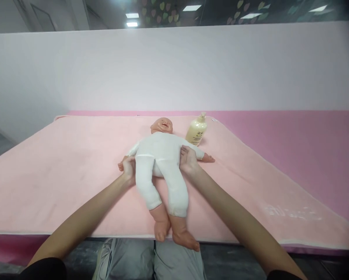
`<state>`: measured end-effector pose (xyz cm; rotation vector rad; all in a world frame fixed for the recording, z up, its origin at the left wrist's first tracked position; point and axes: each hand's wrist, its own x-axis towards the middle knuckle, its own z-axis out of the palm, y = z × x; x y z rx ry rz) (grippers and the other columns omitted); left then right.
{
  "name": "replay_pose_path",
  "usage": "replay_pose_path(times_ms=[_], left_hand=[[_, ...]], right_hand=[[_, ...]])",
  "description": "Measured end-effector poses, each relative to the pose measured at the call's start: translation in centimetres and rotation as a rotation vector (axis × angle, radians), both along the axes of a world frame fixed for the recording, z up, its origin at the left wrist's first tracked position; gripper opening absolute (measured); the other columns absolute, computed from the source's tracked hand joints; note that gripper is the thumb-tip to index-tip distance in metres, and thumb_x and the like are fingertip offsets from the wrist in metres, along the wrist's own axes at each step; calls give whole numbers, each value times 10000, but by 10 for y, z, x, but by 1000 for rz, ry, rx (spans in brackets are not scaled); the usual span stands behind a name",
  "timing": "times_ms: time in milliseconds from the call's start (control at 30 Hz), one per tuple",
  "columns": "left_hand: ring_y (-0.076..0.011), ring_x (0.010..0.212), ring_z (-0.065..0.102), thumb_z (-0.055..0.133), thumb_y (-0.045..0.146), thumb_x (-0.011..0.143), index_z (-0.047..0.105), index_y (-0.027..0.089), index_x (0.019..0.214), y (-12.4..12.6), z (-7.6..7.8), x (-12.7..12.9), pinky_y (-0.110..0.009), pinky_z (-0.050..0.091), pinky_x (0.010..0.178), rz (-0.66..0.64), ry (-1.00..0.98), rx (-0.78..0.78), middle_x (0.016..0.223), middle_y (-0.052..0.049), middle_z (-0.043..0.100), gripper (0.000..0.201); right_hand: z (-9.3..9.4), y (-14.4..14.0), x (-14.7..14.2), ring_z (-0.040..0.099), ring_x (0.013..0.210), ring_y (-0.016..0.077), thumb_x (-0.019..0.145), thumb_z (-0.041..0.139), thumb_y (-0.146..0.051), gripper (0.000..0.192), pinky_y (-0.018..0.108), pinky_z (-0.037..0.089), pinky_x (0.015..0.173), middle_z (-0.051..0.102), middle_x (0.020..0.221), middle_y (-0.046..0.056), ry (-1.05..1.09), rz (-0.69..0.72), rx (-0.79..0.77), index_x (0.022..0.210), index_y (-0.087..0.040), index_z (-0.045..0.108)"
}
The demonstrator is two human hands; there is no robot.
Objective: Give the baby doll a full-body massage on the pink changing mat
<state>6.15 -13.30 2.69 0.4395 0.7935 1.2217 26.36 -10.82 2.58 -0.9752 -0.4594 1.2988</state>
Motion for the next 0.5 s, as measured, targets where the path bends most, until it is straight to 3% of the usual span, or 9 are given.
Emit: replay_pose_path(times_ms=[133,267,400,500], left_hand=[[-252,871,664,429,476,828,657,159,989,8,-6,-7,-385,526,816,-60,177,128,848,-72,711,423],[-272,1044,632,610,496,775,604,182,1148,12,-13,-14,-399,500,918,-126,463,280,1114,-92,684,488],[-278,1306,453,652,479,768,482,220,1345,13,-18,-21,-395,396,1065,-95,733,511,1420,-93,481,654],[-263,1388,337,652,481,772,424,244,1403,11,-16,-24,-382,316,1125,-76,930,607,1492,-62,387,711]], right_hand=[[-6,-10,-8,649,990,248,783,606,-412,282,389,555,864,694,1027,60,-240,136,120,970,-201,598],[-22,-17,-14,634,1050,237,677,744,-364,436,409,543,911,654,1172,54,-373,215,181,1048,-241,551],[-30,-15,-9,627,1067,249,681,749,-415,461,440,520,945,649,1183,74,-441,164,184,1059,-228,563],[-29,-13,-4,617,1075,255,694,736,-428,453,444,496,965,656,1156,88,-566,104,205,1058,-210,577]])
